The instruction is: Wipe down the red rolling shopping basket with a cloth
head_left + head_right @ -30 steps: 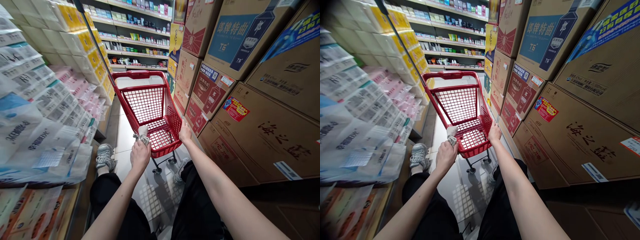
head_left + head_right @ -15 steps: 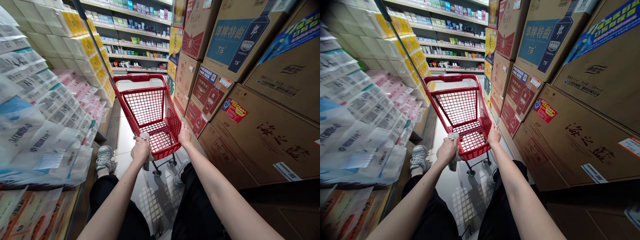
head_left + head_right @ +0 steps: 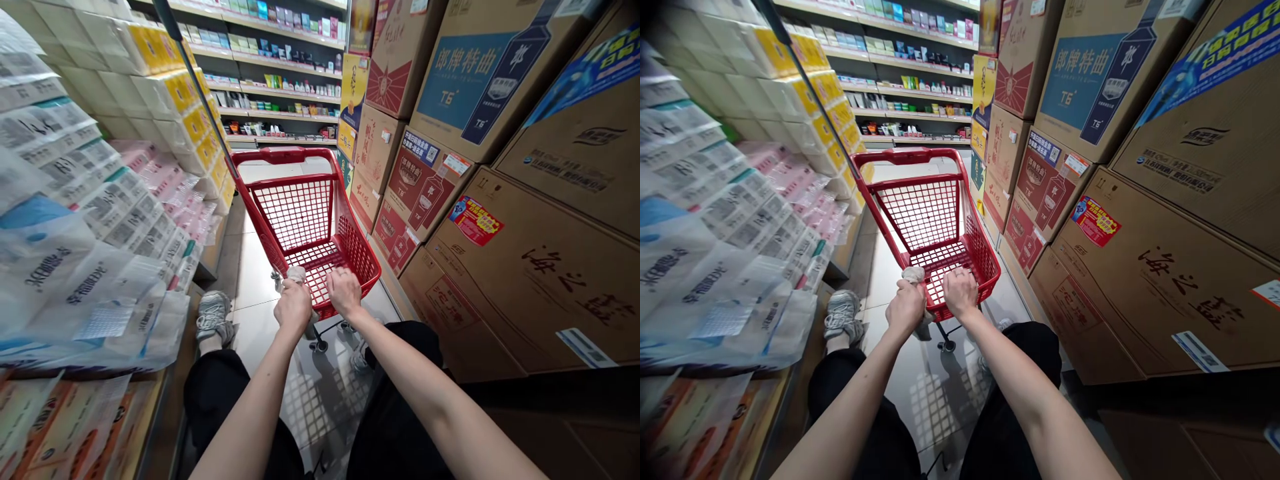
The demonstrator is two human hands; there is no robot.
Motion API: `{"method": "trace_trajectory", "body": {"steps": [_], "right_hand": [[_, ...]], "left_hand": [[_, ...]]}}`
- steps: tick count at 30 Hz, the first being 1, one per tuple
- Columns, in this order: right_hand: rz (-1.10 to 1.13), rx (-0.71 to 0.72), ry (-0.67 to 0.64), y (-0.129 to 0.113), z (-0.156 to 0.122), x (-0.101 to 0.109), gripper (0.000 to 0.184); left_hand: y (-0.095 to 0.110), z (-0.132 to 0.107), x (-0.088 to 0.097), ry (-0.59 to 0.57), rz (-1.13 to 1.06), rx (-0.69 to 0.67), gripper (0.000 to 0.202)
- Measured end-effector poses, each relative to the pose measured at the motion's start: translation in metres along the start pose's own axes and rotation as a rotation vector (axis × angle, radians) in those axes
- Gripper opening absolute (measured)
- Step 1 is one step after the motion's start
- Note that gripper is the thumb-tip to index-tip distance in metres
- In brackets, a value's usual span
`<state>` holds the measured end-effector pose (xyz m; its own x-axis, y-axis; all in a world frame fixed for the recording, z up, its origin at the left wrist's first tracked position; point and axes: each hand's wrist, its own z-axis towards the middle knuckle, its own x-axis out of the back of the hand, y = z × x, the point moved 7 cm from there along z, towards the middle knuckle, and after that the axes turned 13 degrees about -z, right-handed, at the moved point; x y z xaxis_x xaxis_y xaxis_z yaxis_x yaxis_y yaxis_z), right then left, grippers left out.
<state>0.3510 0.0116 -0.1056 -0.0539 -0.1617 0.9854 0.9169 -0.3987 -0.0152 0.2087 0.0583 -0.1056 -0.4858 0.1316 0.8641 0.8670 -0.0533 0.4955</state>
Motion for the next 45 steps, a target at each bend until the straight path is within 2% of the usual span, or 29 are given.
{"method": "trace_trajectory", "body": {"steps": [3,7,10,15,18,20,22,28,31,34,37,41,45], "right_hand": [[-0.029,0.049,-0.114,-0.014,-0.007,-0.016,0.062],[-0.075,0.156,-0.053,-0.019,-0.008,-0.017,0.058],[-0.077,0.191,-0.027,-0.019,-0.011,-0.015,0.056],[-0.065,0.247,0.002,-0.017,-0.020,-0.012,0.054],[-0.069,0.247,-0.018,-0.010,-0.023,-0.012,0.053],[-0.082,0.237,-0.038,-0.004,-0.020,-0.013,0.053],[-0.095,0.222,-0.056,0.001,-0.015,-0.012,0.052],[-0.124,0.205,-0.112,0.010,0.004,-0.008,0.051],[-0.124,0.221,-0.100,0.009,0.008,-0.006,0.051],[-0.121,0.235,-0.074,0.006,0.007,-0.007,0.052],[-0.113,0.247,-0.050,0.003,0.003,-0.012,0.053],[-0.100,0.262,-0.025,0.003,-0.002,-0.016,0.056],[-0.105,0.277,-0.029,0.012,-0.002,-0.017,0.055]], "left_hand": [[-0.001,0.003,0.000,0.005,-0.004,0.012,0.042],[-0.005,0.015,0.001,-0.048,-0.021,0.041,0.041],[-0.007,0.033,0.006,-0.094,-0.056,0.059,0.041],[-0.004,0.074,0.019,-0.067,-0.151,0.089,0.039],[-0.001,0.089,0.020,-0.036,-0.163,0.083,0.044],[0.001,0.087,0.018,-0.021,-0.169,0.068,0.046],[0.005,0.075,0.012,-0.032,-0.159,0.038,0.047],[0.012,0.010,-0.015,-0.079,-0.092,0.001,0.042],[0.013,-0.008,-0.024,-0.095,-0.050,-0.021,0.044],[0.008,0.000,-0.020,-0.123,-0.072,0.006,0.043],[0.002,0.030,-0.005,-0.111,-0.117,0.039,0.043],[-0.001,0.068,0.013,-0.034,-0.170,0.082,0.040],[0.005,0.072,0.011,-0.031,-0.189,0.083,0.038]]}}
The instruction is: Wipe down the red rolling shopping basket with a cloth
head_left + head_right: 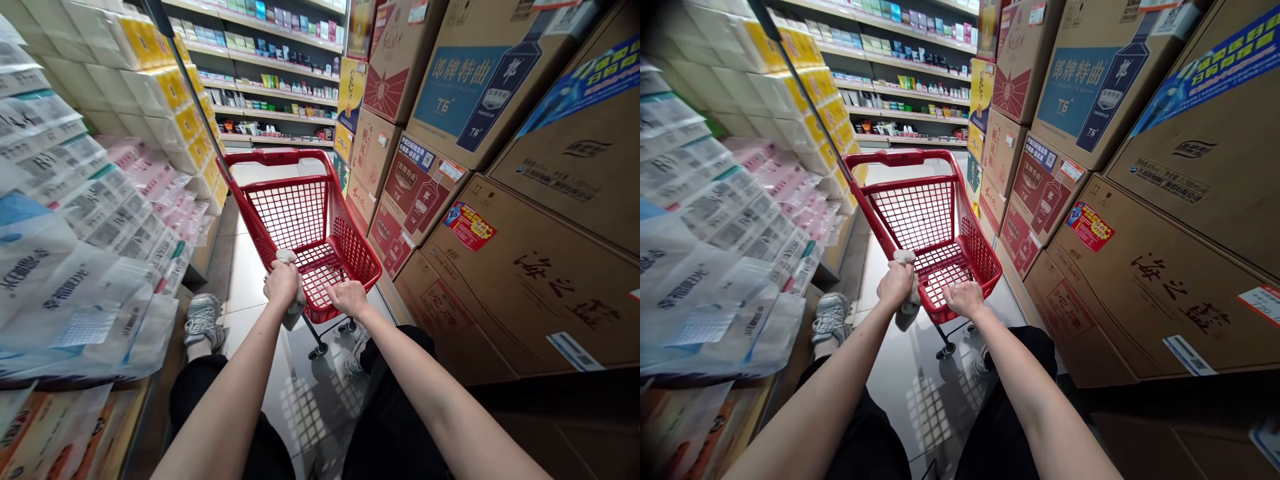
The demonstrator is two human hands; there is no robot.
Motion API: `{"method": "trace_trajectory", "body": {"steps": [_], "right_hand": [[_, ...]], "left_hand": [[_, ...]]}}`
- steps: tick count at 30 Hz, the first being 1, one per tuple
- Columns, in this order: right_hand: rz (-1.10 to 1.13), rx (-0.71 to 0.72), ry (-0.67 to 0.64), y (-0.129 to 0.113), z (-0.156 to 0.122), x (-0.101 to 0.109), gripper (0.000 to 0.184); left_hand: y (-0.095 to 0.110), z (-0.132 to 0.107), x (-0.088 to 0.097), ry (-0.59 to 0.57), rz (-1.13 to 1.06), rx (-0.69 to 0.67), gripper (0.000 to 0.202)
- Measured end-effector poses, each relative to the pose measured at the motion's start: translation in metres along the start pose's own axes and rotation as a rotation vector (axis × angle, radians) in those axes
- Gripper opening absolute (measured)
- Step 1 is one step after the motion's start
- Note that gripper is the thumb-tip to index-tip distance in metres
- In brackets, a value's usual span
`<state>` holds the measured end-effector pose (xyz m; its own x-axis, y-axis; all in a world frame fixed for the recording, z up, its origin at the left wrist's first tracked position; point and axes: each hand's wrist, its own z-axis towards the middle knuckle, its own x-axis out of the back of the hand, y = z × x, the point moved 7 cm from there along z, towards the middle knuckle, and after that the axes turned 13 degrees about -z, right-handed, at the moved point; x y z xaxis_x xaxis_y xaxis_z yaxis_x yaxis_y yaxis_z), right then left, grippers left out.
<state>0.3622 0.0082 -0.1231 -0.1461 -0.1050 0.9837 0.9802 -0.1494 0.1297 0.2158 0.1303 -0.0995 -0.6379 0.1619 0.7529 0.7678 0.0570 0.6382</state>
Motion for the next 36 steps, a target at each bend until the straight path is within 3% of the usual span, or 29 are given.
{"method": "trace_trajectory", "body": {"steps": [8,16,19,22,24,27,30,32,36], "right_hand": [[-0.051,0.009,-0.088,0.037,0.004,-0.001,0.056],[-0.087,-0.018,-0.171,0.054,0.010,-0.002,0.052],[-0.090,-0.018,-0.181,0.055,0.011,-0.003,0.054],[-0.088,-0.009,-0.187,0.056,0.012,-0.005,0.057],[-0.087,0.002,-0.170,0.057,0.013,-0.005,0.058],[-0.084,0.012,-0.149,0.057,0.013,-0.005,0.058],[-0.080,0.014,-0.159,0.054,0.012,-0.005,0.058],[-0.076,0.016,-0.157,0.053,0.012,-0.003,0.058],[-0.079,0.017,-0.144,0.052,0.012,-0.001,0.057]], "left_hand": [[0.006,-0.023,-0.024,-0.040,-0.077,-0.006,0.043],[0.016,-0.035,-0.029,-0.062,-0.059,-0.010,0.048],[0.009,-0.041,-0.033,-0.108,-0.046,-0.037,0.050],[-0.002,-0.044,-0.035,-0.206,-0.043,-0.150,0.048],[-0.012,-0.039,-0.019,-0.180,-0.077,-0.201,0.044],[-0.018,-0.025,0.033,0.058,-0.130,-0.213,0.045],[-0.004,-0.014,0.072,0.234,-0.066,-0.291,0.048],[0.014,-0.011,0.069,0.142,0.015,-0.451,0.045],[0.034,-0.028,0.020,-0.324,0.254,-0.819,0.033]]}}
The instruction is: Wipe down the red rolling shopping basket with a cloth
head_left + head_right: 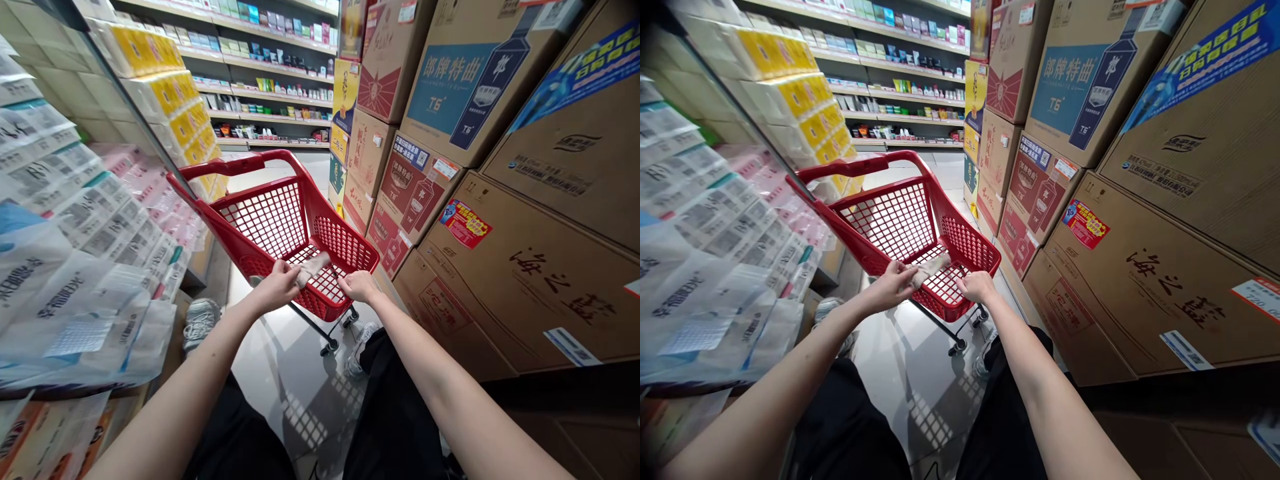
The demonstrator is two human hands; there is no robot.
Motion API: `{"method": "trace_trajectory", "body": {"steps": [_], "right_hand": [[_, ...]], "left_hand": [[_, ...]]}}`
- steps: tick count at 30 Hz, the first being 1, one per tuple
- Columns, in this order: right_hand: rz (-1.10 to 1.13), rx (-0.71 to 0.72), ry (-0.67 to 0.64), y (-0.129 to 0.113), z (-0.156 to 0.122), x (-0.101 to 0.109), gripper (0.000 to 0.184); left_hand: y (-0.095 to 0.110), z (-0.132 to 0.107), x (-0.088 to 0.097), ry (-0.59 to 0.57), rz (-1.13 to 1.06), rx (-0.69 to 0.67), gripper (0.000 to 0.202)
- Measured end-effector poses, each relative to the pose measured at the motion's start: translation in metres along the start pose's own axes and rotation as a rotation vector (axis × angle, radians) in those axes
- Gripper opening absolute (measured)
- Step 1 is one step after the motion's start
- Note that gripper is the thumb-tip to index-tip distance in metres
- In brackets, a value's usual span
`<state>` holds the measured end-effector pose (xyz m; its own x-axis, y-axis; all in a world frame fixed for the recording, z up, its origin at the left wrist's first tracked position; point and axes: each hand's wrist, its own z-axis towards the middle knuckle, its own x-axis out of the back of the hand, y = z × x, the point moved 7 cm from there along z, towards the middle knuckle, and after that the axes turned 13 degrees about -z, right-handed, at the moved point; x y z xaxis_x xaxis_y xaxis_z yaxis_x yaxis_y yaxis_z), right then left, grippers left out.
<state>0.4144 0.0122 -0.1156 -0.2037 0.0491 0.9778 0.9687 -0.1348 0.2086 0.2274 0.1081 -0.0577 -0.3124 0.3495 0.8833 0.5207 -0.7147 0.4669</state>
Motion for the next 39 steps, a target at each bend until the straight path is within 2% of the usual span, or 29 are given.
{"method": "trace_trajectory", "body": {"steps": [1,3,5,9,12,17,21,25,29,32,35,39], "right_hand": [[0.001,0.002,-0.004,0.000,0.000,0.000,0.057],[0.007,0.007,-0.016,0.001,-0.001,0.000,0.057],[0.010,0.009,-0.021,0.001,-0.001,-0.001,0.056],[0.009,0.007,-0.011,0.002,0.000,-0.003,0.056],[0.011,0.013,-0.003,0.006,0.001,-0.006,0.057],[0.038,0.030,0.022,0.007,-0.002,-0.001,0.057],[0.177,-0.035,0.054,-0.014,-0.007,0.009,0.066],[0.198,-0.182,0.051,-0.033,-0.014,0.010,0.070],[0.159,-0.174,0.073,-0.031,-0.018,0.010,0.067],[0.132,-0.135,0.096,-0.021,-0.019,0.010,0.063],[0.117,-0.108,0.097,-0.012,-0.019,0.006,0.063],[0.115,-0.083,0.062,-0.002,-0.018,-0.001,0.065]], "left_hand": [[0.005,0.000,-0.006,-0.044,0.058,-0.054,0.034],[0.012,0.001,-0.010,-0.030,0.189,-0.136,0.031],[0.019,0.002,-0.010,-0.017,0.264,-0.218,0.019],[0.021,0.009,-0.019,-0.111,0.241,-0.327,0.014],[0.017,0.012,-0.024,-0.125,0.192,-0.382,0.015],[0.014,0.012,-0.026,-0.094,0.123,-0.363,0.016],[0.016,0.016,-0.032,-0.095,0.164,-0.312,0.016],[0.026,0.019,-0.042,-0.064,0.248,-0.322,0.018],[0.036,0.017,-0.048,-0.020,0.276,-0.359,0.021],[0.027,0.016,-0.038,-0.001,0.249,-0.349,0.021],[0.000,0.014,-0.014,0.046,0.265,-0.293,0.021],[-0.033,0.007,0.018,0.156,0.404,-0.252,0.025]]}}
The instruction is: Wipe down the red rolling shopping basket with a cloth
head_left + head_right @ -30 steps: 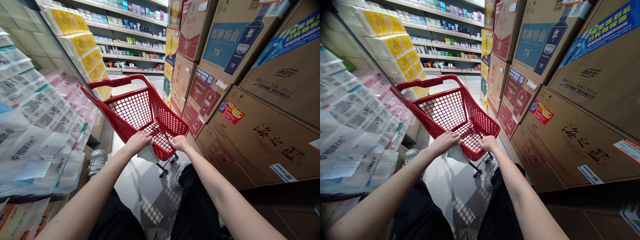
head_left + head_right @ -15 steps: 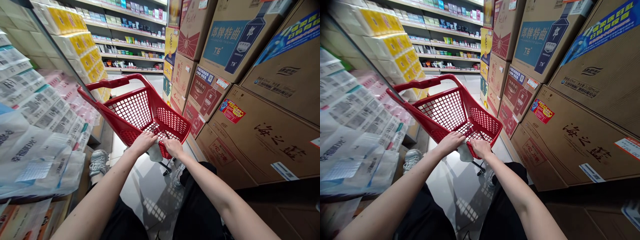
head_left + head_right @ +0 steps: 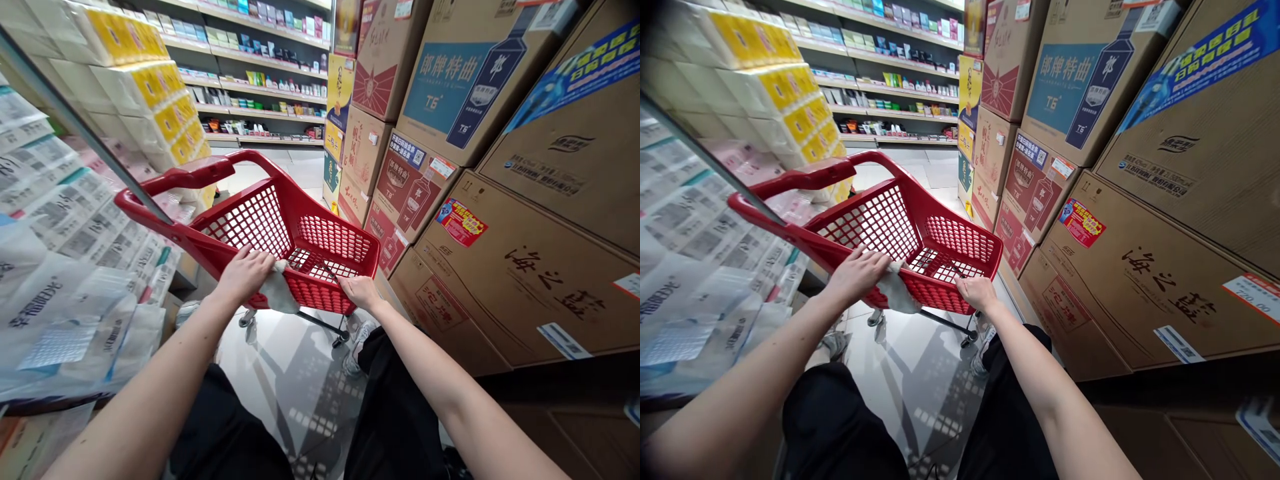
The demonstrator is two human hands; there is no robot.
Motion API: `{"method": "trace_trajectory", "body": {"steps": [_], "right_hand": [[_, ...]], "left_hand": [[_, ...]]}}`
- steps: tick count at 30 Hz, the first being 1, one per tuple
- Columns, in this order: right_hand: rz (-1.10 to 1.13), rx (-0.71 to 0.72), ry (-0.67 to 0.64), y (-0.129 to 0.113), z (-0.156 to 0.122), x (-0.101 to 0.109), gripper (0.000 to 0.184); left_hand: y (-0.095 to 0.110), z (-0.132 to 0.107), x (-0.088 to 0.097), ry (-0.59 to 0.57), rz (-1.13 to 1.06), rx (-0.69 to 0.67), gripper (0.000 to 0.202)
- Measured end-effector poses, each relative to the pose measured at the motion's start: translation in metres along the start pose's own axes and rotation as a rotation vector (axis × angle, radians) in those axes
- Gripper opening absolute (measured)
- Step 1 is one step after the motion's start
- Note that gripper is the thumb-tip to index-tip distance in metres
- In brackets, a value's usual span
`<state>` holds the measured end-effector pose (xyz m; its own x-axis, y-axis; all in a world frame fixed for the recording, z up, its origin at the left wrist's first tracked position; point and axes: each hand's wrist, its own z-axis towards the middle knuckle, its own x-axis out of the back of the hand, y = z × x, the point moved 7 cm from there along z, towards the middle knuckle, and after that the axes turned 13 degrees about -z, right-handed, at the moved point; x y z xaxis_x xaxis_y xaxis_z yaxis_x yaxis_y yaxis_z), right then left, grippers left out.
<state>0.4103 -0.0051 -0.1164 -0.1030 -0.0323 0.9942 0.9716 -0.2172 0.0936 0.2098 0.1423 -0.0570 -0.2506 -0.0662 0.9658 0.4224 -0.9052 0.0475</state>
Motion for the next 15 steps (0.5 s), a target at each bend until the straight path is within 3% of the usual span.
{"method": "trace_trajectory", "body": {"steps": [4,8,12,15], "right_hand": [[-0.021,-0.040,-0.044,0.009,0.004,0.001,0.065],[0.003,-0.109,-0.107,0.003,0.010,0.004,0.066],[0.005,-0.121,-0.101,-0.009,0.017,0.009,0.070],[-0.025,-0.128,-0.106,-0.007,0.019,0.011,0.069]], "left_hand": [[0.000,-0.008,0.005,0.083,0.097,0.023,0.027],[0.033,-0.003,-0.001,0.165,0.098,-0.093,0.027],[0.059,0.007,-0.013,0.084,0.077,-0.159,0.026],[0.061,0.009,-0.015,0.052,0.094,-0.164,0.026]]}}
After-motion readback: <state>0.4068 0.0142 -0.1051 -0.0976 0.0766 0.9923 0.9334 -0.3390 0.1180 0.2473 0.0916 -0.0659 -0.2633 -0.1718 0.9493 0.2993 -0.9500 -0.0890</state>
